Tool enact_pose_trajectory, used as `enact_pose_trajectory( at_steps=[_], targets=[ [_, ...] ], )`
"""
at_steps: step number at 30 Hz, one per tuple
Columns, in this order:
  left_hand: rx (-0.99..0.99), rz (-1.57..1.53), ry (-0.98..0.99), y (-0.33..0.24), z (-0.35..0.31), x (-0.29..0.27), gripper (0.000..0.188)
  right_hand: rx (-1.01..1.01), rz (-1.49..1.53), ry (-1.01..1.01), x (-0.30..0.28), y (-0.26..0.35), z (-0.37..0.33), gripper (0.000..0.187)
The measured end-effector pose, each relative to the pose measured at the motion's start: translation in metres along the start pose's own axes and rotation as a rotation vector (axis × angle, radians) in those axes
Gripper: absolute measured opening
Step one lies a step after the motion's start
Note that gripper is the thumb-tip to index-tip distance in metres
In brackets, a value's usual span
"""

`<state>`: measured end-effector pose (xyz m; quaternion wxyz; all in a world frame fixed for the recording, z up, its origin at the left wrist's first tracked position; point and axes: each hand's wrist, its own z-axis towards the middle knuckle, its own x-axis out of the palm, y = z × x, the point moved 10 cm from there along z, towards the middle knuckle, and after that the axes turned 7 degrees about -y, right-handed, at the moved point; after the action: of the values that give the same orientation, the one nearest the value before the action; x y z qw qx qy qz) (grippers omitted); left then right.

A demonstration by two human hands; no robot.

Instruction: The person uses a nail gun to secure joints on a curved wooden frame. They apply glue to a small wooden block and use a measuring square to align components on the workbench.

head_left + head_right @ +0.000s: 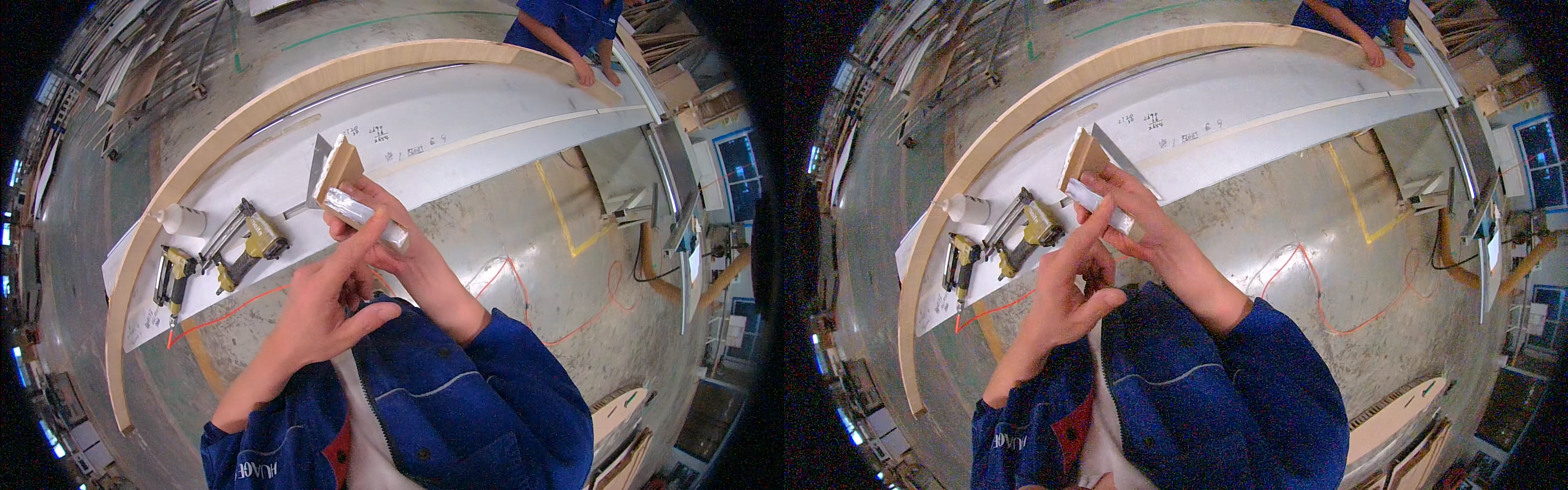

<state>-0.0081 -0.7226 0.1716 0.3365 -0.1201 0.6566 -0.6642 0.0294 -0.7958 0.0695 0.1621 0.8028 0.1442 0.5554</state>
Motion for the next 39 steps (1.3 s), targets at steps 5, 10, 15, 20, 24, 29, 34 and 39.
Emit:
enact_pose_trajectory(
  at_steps=[5,10,15,20,24,29,34,39],
  targets=[
    [0.03,0.016,0.094,-0.008,0.001,0.013,0.087,0.011,-0.027,0.017,-0.001,-0.005,0.005,0.027],
    [-0.002,-0.084,-0.046,0.001,-0.001,-0.003,0.085,0.007,0.082,-0.07,-0.015,-0.01,0.006,0.027],
    [0.029,0.081,0.087,-0.007,-0.003,0.011,0.082,0.029,0.122,0.074,-0.003,-0.008,0.005,0.026],
    [0.034,-0.011,0.026,-0.002,-0.006,0.003,0.08,0.072,0.19,0.064,-0.001,-0.012,0.004,0.028],
    [-0.028,0.015,-0.105,0.005,-0.003,-0.013,0.078,0.099,0.301,-0.072,0.002,-0.011,-0.002,0.028],
    [0.029,0.306,-0.147,0.0,0.002,-0.021,0.084,0.073,0.19,0.135,-0.005,-0.01,0.001,0.029],
    [-0.062,0.394,-0.267,0.013,0.002,-0.045,0.082,0.137,0.273,0.122,0.003,-0.015,-0.001,0.032],
    [-0.004,0.348,-0.225,0.006,0.002,-0.038,0.08,0.09,0.187,0.145,0.006,-0.009,-0.007,0.028]
  ],
)
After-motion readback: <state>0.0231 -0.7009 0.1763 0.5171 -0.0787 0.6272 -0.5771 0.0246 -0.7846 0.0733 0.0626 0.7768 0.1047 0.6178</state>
